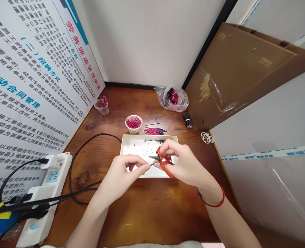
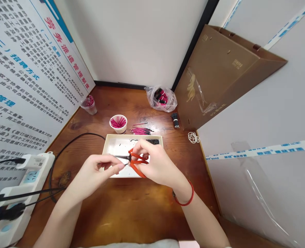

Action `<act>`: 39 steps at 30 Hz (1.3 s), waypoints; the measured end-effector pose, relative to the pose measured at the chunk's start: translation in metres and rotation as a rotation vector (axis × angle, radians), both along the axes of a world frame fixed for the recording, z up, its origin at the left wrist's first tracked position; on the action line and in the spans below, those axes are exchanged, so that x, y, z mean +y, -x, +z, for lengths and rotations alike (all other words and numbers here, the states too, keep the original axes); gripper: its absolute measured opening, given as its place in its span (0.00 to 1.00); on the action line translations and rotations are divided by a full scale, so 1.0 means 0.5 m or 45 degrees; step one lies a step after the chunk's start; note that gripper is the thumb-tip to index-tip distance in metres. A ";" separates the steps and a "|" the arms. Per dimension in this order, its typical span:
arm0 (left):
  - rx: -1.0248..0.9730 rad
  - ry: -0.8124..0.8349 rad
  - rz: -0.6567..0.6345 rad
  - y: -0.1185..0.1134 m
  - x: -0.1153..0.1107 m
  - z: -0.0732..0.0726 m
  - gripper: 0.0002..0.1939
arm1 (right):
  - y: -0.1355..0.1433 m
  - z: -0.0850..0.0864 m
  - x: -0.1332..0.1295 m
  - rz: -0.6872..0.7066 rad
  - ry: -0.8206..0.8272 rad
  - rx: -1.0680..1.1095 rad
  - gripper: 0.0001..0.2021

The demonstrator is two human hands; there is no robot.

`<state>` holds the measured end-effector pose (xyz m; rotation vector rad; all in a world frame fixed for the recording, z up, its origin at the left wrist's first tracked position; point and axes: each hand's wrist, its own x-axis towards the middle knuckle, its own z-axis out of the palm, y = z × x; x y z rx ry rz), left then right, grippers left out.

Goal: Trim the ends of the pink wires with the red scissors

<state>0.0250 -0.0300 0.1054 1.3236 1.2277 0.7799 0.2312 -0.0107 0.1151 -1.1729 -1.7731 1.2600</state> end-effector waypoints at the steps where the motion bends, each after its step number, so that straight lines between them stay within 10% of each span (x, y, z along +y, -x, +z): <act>1: 0.061 -0.039 0.002 0.004 0.003 -0.010 0.11 | -0.018 -0.007 0.016 0.031 0.014 -0.064 0.11; 7: 0.253 -0.103 0.368 -0.006 0.028 -0.080 0.09 | -0.091 -0.065 0.173 -0.400 0.121 -0.183 0.22; 17: 0.049 -0.255 0.333 -0.023 0.035 -0.104 0.17 | -0.070 -0.128 0.256 -0.345 0.208 -0.527 0.16; 27: -0.100 -0.245 0.426 -0.029 0.033 -0.106 0.13 | -0.031 -0.079 0.078 -0.429 -0.119 -0.254 0.10; 33: -0.199 -0.200 0.482 -0.032 0.042 -0.128 0.06 | 0.016 -0.119 -0.044 -0.370 -0.085 -0.217 0.07; 39: -0.140 -0.309 0.476 -0.031 0.042 -0.140 0.03 | 0.031 -0.152 -0.060 -0.442 -0.224 -0.160 0.02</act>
